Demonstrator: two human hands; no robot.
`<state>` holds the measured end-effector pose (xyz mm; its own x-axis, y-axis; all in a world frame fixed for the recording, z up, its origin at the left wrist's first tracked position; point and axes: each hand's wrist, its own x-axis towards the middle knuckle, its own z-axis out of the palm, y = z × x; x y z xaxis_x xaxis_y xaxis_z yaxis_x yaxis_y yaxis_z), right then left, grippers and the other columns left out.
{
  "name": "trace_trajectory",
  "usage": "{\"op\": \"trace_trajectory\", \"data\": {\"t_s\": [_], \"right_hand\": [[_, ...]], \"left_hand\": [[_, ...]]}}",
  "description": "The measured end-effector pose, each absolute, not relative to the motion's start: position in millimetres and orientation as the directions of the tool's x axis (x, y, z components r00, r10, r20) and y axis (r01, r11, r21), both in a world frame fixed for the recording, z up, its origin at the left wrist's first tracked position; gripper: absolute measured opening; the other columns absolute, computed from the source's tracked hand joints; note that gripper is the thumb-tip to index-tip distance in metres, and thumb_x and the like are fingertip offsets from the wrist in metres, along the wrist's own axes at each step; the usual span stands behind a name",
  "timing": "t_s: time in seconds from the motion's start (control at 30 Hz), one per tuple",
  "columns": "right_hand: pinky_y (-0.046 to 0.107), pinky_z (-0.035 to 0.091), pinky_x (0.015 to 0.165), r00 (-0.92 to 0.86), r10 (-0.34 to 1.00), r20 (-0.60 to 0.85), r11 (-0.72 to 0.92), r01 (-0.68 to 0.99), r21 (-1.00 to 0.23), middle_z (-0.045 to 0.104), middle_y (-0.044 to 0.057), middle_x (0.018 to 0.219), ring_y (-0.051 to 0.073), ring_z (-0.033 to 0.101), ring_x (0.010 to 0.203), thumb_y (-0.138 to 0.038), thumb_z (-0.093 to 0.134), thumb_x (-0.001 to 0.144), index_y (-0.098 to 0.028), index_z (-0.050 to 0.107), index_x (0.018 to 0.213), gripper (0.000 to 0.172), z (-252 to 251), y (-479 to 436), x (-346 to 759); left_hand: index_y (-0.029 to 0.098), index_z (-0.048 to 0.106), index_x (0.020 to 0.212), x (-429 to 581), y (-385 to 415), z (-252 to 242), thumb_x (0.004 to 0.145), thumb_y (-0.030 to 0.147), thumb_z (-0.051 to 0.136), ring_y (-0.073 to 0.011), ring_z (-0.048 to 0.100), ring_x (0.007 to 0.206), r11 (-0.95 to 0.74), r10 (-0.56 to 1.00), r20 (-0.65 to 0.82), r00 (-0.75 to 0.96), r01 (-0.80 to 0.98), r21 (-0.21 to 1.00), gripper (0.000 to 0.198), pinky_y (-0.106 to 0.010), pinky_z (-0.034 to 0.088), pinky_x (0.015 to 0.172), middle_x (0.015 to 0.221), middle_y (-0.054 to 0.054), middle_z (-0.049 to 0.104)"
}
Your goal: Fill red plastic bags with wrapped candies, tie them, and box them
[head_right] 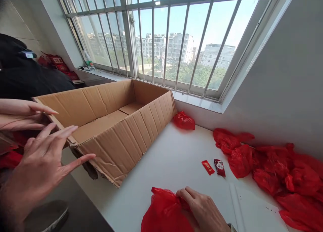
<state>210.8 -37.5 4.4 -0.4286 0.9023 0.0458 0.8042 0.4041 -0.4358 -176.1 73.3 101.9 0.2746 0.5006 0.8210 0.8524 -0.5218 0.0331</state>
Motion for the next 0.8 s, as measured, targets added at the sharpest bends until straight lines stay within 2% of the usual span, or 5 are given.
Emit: {"op": "trace_trajectory", "data": {"t_s": [0.1, 0.23, 0.47, 0.67, 0.8], "right_hand": [[0.027, 0.047, 0.063, -0.378, 0.924, 0.065, 0.363, 0.806, -0.467, 0.063, 0.002, 0.087, 0.016, 0.060, 0.070, -0.019, 0.041, 0.090, -0.024, 0.051, 0.100, 0.015, 8.7, -34.2, 217.4], [0.029, 0.050, 0.064, -0.237, 0.961, 0.146, 0.278, 0.802, -0.529, 0.066, 0.004, 0.090, 0.017, 0.062, 0.072, -0.023, 0.042, 0.090, -0.024, 0.055, 0.101, 0.017, 23.1, -25.2, 233.9], [0.029, 0.051, 0.058, -0.142, 0.967, 0.213, 0.248, 0.726, -0.641, 0.068, 0.007, 0.089, 0.018, 0.063, 0.069, -0.040, 0.047, 0.089, -0.025, 0.057, 0.109, 0.027, 121.2, 36.1, 263.8], [0.023, 0.045, 0.064, -0.331, 0.735, 0.591, 0.652, 0.585, -0.483, 0.061, -0.001, 0.098, 0.011, 0.058, 0.083, -0.030, 0.051, 0.089, -0.031, 0.057, 0.104, 0.016, 227.4, 131.6, 192.9], [0.026, 0.041, 0.081, -0.645, 0.498, 0.580, 0.867, 0.373, -0.330, 0.056, -0.004, 0.102, 0.010, 0.057, 0.100, -0.019, 0.045, 0.086, -0.017, 0.057, 0.105, 0.023, 255.4, 192.8, 107.2]], "left_hand": [[0.019, 0.058, 0.105, -169.4, 83.5, 100.6, 0.082, 0.059, 0.056, -0.0336, 0.053, 0.117, -0.554, 0.552, 0.700, 0.453, 0.826, -0.098, 0.046, -0.059, 0.029, 0.105, 0.110, -0.009, 0.066], [0.022, 0.056, 0.083, -150.6, 76.9, 98.1, 0.086, 0.041, 0.056, -0.0220, 0.063, 0.077, -0.608, 0.513, 0.755, 0.408, 0.793, -0.015, 0.020, -0.056, 0.029, 0.103, 0.089, -0.004, 0.066], [0.023, 0.048, 0.069, -130.7, 54.3, 88.6, 0.081, 0.022, 0.056, -0.0212, 0.062, 0.075, -0.635, 0.505, 0.790, 0.348, 0.770, 0.066, 0.015, -0.060, 0.022, 0.107, 0.072, 0.002, 0.059], [0.026, 0.043, 0.065, -134.4, 45.5, 75.5, 0.073, 0.012, 0.058, -0.0246, 0.064, 0.084, -0.639, 0.510, 0.796, 0.327, 0.763, 0.096, 0.021, -0.064, 0.006, 0.114, 0.053, 0.005, 0.046], [0.027, 0.050, 0.068, -143.4, 49.9, 56.9, 0.066, 0.015, 0.057, -0.0231, 0.061, 0.076, -0.617, 0.429, 0.846, 0.317, 0.787, 0.017, 0.014, -0.060, 0.006, 0.116, 0.058, 0.003, 0.053]]}}
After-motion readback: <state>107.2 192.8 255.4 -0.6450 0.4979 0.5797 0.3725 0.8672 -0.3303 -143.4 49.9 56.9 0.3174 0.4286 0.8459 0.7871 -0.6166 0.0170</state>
